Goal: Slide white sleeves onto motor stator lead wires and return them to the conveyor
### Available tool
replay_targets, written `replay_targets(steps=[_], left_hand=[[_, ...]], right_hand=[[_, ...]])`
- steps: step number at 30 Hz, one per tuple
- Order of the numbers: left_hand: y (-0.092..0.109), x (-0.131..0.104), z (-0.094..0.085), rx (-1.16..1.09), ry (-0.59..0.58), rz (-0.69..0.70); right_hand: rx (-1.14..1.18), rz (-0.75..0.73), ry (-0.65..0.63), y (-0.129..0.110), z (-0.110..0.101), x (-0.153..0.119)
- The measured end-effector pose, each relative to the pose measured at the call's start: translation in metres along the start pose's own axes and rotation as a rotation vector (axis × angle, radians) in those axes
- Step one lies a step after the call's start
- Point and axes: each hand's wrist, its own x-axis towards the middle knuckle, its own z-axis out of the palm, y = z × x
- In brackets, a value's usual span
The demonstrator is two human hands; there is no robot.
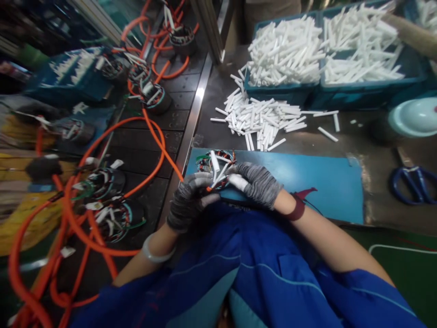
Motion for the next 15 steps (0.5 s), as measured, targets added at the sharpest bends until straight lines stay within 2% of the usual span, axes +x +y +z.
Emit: replay_targets(steps=[3,6,7,9,11,13,15], left_hand=[[0.006,-0.001,0.008,0.089,0.042,-0.007],[0.01,-0.002,0.013,0.177,0.056,-0.006],[0.011,-0.002,0.014,0.172,0.046,-0.001],[0.014,-0.003,0.014,0.114,-0.005,0.011],[0.016,-0.005,0.014,0.089,-0.039,0.033],[0.017,-0.008,0.015,0.146,-0.008,0.059],[0.015,-0.01,0.016,0.187,0.04,0.062]], right_hand=[[-0.032,0.044,-0.087,-0.009,-0.001,-0.003],[0.248,0.223,-0.273,-0.004,0.006,-0.014],[0.337,0.289,-0.288,-0.001,0.009,-0.017],[0.363,0.389,-0.182,0.005,0.014,-0.02],[0.252,0.424,-0.051,0.008,0.015,-0.022],[0.166,0.368,-0.006,0.007,0.014,-0.024],[0.102,0.22,0.016,0.005,0.01,-0.028]])
